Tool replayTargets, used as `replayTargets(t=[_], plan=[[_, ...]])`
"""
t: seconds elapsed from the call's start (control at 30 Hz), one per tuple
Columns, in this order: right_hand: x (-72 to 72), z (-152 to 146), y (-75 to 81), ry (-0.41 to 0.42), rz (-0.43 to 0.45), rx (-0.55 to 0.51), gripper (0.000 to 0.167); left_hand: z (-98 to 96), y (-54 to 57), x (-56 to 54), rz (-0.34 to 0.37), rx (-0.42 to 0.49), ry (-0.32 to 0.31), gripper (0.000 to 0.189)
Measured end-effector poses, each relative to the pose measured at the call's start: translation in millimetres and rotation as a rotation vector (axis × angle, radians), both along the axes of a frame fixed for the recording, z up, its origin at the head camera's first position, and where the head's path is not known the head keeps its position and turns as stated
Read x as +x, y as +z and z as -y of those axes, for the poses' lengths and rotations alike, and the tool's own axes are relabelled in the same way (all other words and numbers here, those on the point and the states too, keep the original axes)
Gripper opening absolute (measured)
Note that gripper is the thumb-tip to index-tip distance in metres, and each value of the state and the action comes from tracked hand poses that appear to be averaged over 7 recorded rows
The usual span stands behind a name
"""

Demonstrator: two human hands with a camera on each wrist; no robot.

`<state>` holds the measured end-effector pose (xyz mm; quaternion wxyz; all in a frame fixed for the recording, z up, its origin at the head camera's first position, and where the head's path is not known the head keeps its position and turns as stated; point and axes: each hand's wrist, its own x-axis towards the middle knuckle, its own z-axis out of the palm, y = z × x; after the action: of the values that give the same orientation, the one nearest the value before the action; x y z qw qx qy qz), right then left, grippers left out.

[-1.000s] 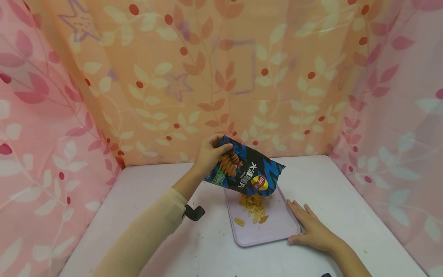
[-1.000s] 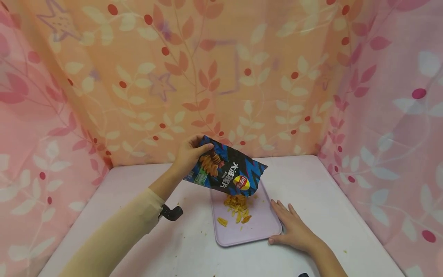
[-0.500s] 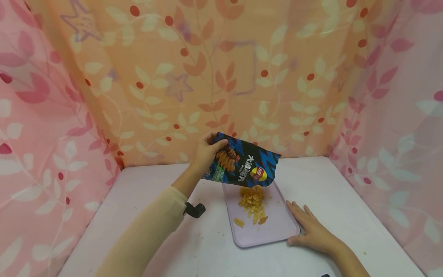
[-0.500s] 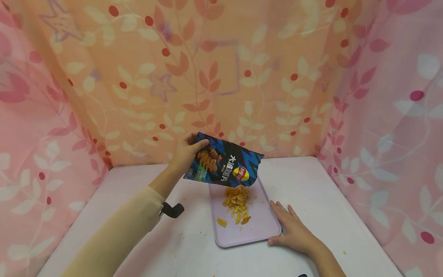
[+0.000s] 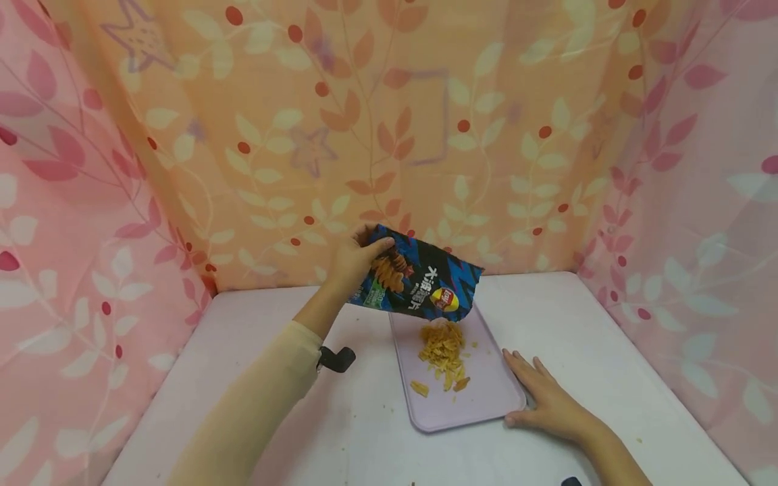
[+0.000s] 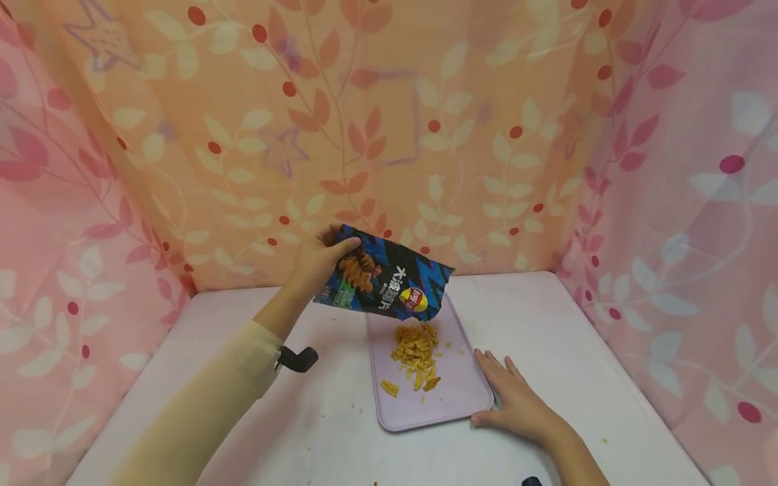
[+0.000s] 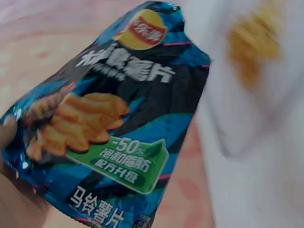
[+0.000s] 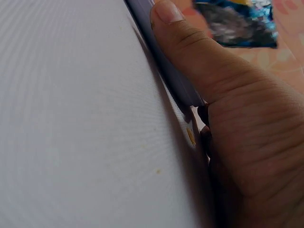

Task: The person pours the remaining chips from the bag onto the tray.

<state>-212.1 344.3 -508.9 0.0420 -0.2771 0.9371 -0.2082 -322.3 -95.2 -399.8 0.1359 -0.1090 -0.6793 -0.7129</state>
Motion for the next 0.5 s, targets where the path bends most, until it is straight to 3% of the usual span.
replayTargets(t=[0.13,0.33,0.5], plan=[[0.0,-1.3,-0.9,0.009,-0.013,0.001,0.119,0.4,-6.7,-3.5,0.007,-0.051,-0.063,0.022],[-0.2,-1.6,-2.8,0.017,-0.034,0.005,0.117,4.6,-3.5,-4.4,-0.033,0.035,0.024,0.025],[0.2,-1.2,-1.5,0.012,-0.012,-0.01,0.117,5.7,0.6,-2.9,-0.023,0.039,0.013,0.023]])
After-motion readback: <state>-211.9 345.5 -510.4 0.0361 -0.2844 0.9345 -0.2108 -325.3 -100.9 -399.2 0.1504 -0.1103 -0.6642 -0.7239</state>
